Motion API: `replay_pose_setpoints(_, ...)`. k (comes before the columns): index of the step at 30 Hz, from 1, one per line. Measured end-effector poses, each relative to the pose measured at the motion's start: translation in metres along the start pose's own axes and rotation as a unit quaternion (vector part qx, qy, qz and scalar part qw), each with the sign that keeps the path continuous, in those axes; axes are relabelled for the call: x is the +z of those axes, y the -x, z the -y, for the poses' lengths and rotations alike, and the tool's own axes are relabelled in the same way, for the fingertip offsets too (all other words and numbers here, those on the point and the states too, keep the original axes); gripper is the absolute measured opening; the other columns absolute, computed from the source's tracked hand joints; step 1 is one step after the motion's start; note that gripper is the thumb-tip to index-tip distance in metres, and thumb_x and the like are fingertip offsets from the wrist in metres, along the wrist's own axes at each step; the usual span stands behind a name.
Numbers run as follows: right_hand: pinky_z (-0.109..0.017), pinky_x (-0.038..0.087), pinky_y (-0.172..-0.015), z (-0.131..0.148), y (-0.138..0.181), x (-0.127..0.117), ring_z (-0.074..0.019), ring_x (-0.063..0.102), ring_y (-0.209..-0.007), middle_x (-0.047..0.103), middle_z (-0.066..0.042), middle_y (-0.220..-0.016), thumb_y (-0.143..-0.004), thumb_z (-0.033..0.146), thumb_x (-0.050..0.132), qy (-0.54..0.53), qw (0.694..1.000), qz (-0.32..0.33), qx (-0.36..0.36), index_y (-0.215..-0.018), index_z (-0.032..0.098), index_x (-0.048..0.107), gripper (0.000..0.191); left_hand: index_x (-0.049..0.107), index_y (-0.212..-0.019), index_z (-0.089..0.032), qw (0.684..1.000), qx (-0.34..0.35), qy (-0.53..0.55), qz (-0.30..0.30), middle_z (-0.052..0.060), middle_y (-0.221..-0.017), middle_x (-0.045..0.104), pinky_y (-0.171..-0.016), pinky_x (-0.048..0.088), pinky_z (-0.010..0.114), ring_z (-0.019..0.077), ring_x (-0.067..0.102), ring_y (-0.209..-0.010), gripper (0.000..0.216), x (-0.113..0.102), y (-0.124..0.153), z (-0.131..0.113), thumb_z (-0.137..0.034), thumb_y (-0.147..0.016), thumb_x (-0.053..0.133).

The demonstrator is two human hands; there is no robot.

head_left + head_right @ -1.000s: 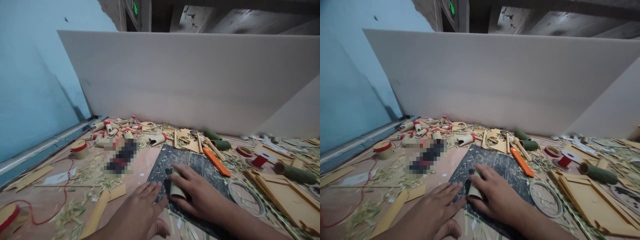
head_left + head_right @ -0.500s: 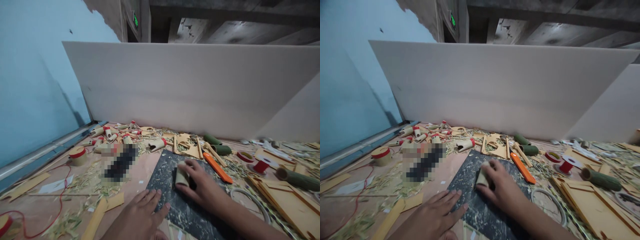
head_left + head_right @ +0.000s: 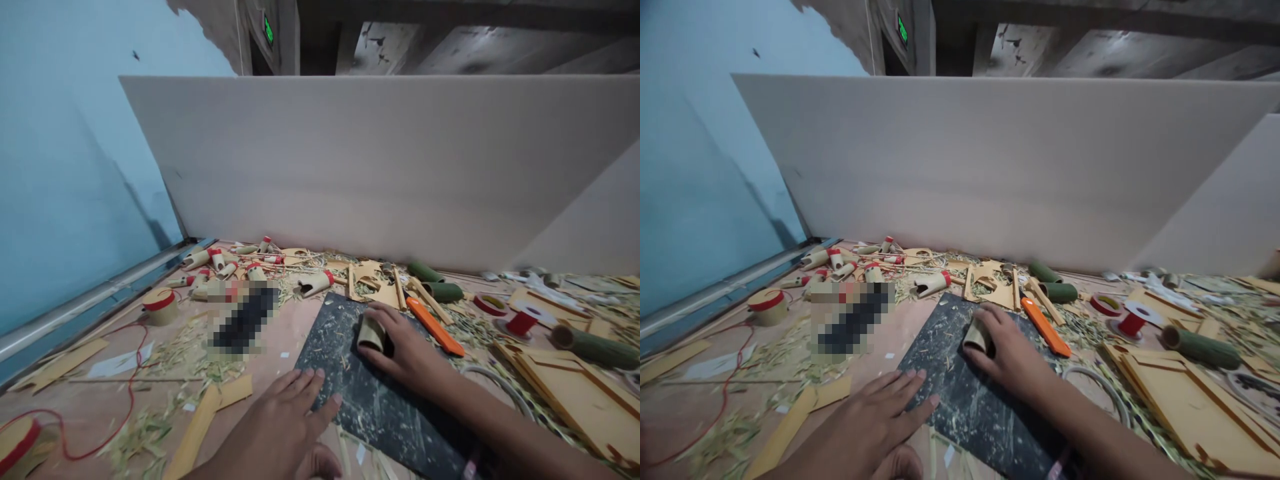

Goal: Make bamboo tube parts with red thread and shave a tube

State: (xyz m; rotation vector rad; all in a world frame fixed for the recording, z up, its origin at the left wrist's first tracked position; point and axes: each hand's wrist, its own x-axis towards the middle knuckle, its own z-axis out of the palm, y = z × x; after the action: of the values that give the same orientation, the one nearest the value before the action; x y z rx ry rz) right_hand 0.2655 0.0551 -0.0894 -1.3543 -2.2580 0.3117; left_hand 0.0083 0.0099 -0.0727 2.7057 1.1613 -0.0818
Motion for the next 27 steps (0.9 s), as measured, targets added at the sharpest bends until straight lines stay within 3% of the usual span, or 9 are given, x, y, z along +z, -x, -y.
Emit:
replay_pose_setpoints(3, -0.048, 0.052, -0.111, -0.002, 0.0, 0.0, -0.0334, 0.058, -0.138, 0.041, -0.016, -0.161, -0.093, 0.039, 0.07, -0.025, 0.998, 0.046, -0.023, -0.141, 0.027, 0.06, 0.051, 0.063, -0.147, -0.023, 1.0, 0.004, -0.002, -0.001, 0.018, -0.155, 0.052, -0.119, 0.045, 0.049, 0.0378, 0.057, -0.14, 0.061, 0.002, 0.002, 0.0, -0.046, -0.093, 0.076)
replay_pose_setpoints(8, -0.058, 0.044, -0.116, -0.008, -0.001, 0.001, -0.0374, 0.056, -0.138, 0.055, -0.019, -0.151, -0.095, 0.039, 0.068, 0.01, 1.0, 0.001, 0.016, -0.149, 0.022, 0.054, 0.058, 0.064, -0.146, -0.023, 1.0, 0.01, 0.002, -0.029, 0.018, -0.154, 0.054, -0.118, 0.045, 0.051, 0.0389, 0.056, -0.14, 0.067, 0.007, 0.0, 0.001, -0.054, -0.088, 0.079)
replay_pose_setpoints(11, -0.053, 0.043, -0.118, -0.005, 0.0, 0.001, -0.035, 0.052, -0.142, 0.056, -0.018, -0.152, -0.088, 0.039, 0.075, -0.02, 0.999, 0.034, -0.023, -0.15, 0.021, 0.049, 0.07, 0.065, -0.145, -0.021, 1.0, 0.001, 0.0, -0.005, 0.019, -0.152, 0.054, -0.118, 0.045, 0.051, 0.0389, 0.057, -0.139, 0.064, 0.001, -0.002, -0.002, -0.054, -0.091, 0.076)
replay_pose_setpoints(14, -0.052, 0.048, -0.114, -0.002, -0.001, -0.002, -0.0344, 0.059, -0.133, 0.059, -0.018, -0.145, -0.088, 0.037, 0.075, -0.037, 0.999, 0.037, -0.012, -0.14, 0.021, 0.056, 0.058, 0.062, -0.148, -0.019, 1.0, -0.006, -0.007, 0.029, 0.023, -0.153, 0.051, -0.118, 0.045, 0.052, 0.0395, 0.054, -0.141, 0.065, -0.008, -0.002, -0.007, -0.05, -0.092, 0.076)
replay_pose_setpoints(17, -0.055, 0.048, -0.112, 0.001, 0.001, -0.003, -0.036, 0.058, -0.134, 0.047, -0.022, -0.153, -0.094, 0.033, 0.065, -0.031, 0.999, 0.016, 0.013, -0.145, 0.021, 0.053, 0.053, 0.061, -0.148, -0.02, 1.0, -0.007, -0.012, 0.024, 0.022, -0.154, 0.049, -0.117, 0.045, 0.053, 0.0397, 0.054, -0.142, 0.064, -0.01, -0.002, -0.008, -0.049, -0.092, 0.075)
replay_pose_setpoints(19, -0.051, 0.047, -0.115, 0.003, 0.002, -0.002, -0.035, 0.051, -0.143, 0.038, -0.018, -0.16, -0.092, 0.032, 0.068, -0.039, 0.997, 0.054, -0.024, -0.148, 0.027, 0.052, 0.058, 0.063, -0.146, -0.021, 1.0, -0.01, -0.015, 0.022, 0.021, -0.154, 0.05, -0.117, 0.046, 0.053, 0.0398, 0.055, -0.14, 0.063, -0.008, -0.001, -0.007, -0.051, -0.092, 0.075)
replay_pose_setpoints(21, -0.047, 0.048, -0.114, 0.002, 0.002, -0.002, -0.0325, 0.055, -0.138, 0.042, -0.016, -0.155, -0.092, 0.035, 0.07, -0.028, 0.996, 0.077, -0.033, -0.145, 0.029, 0.056, 0.055, 0.063, -0.146, -0.022, 1.0, -0.012, -0.017, 0.022, 0.021, -0.154, 0.05, -0.117, 0.046, 0.052, 0.0391, 0.054, -0.141, 0.064, -0.005, -0.001, -0.006, -0.052, -0.092, 0.075)
replay_pose_setpoints(23, -0.052, 0.046, -0.114, -0.001, 0.002, -0.001, -0.0345, 0.057, -0.133, 0.047, -0.02, -0.147, -0.095, 0.038, 0.065, 0.003, 0.999, 0.04, 0.002, -0.143, 0.021, 0.059, 0.051, 0.062, -0.148, -0.023, 1.0, -0.006, -0.011, 0.01, 0.02, -0.155, 0.05, -0.118, 0.045, 0.052, 0.0377, 0.053, -0.143, 0.064, -0.003, -0.001, -0.005, -0.051, -0.092, 0.075)
replay_pose_setpoints(27, -0.057, 0.04, -0.119, -0.004, 0.004, 0.002, -0.039, 0.041, -0.147, 0.037, -0.024, -0.157, -0.098, 0.041, 0.06, 0.016, 0.999, 0.026, -0.018, -0.154, 0.018, 0.048, 0.062, 0.062, -0.147, -0.022, 1.0, -0.011, 0.006, 0.008, 0.019, -0.155, 0.049, -0.12, 0.043, 0.053, 0.0386, 0.052, -0.143, 0.063, -0.004, 0.0, -0.006, -0.05, -0.092, 0.075)
